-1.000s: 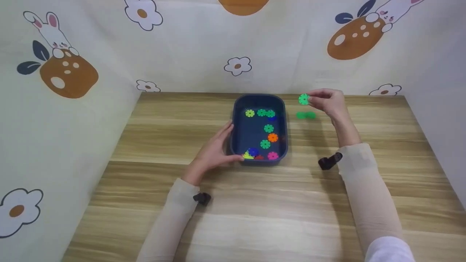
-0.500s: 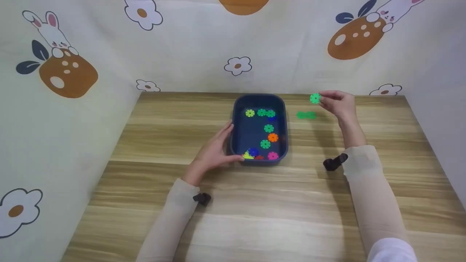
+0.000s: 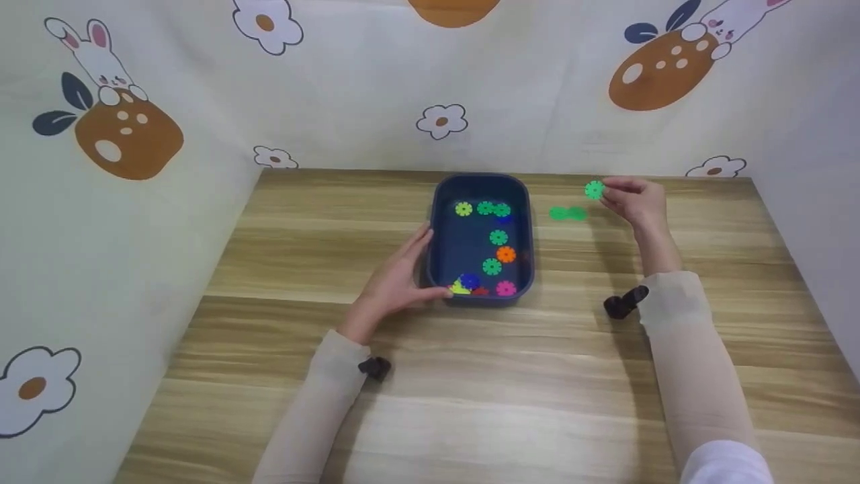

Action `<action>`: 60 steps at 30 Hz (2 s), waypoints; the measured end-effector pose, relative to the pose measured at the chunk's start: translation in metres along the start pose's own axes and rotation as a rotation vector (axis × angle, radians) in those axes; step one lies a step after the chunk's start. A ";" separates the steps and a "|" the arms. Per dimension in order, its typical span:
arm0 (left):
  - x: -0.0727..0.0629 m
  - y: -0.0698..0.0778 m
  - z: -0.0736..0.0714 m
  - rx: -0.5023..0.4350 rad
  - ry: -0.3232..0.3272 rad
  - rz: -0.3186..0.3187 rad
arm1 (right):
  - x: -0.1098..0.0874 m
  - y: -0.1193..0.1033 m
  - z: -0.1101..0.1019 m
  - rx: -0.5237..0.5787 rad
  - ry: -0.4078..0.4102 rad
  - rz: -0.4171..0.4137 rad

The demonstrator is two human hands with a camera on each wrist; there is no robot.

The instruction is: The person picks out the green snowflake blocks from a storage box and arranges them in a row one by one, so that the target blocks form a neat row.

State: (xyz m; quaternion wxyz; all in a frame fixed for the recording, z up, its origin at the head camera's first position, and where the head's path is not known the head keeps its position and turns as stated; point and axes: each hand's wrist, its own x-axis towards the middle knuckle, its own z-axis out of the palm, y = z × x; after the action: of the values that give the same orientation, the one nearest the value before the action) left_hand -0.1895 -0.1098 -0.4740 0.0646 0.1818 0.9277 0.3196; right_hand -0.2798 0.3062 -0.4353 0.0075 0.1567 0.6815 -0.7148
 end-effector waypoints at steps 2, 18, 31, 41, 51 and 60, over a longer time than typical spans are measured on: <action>0.000 0.000 0.000 0.007 0.001 0.003 | 0.002 0.003 -0.002 -0.012 0.004 0.007; -0.001 0.001 -0.001 0.018 0.010 -0.001 | 0.013 0.022 -0.011 -0.156 0.016 0.101; -0.001 0.003 0.001 0.013 0.011 -0.022 | 0.013 0.027 -0.014 -0.173 0.004 0.127; 0.001 0.001 0.001 0.016 0.020 0.011 | 0.011 0.028 -0.015 -0.293 0.006 0.089; 0.000 0.000 0.000 0.006 0.015 -0.012 | 0.004 0.021 -0.012 -0.154 -0.016 0.086; -0.001 0.001 0.000 -0.005 0.015 -0.009 | 0.001 0.009 -0.003 -0.368 -0.024 0.025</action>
State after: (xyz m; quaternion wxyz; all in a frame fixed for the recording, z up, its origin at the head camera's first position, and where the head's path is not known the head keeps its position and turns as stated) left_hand -0.1883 -0.1095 -0.4731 0.0596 0.1752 0.9280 0.3233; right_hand -0.2782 0.3082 -0.4448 0.0529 0.1524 0.7986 -0.5798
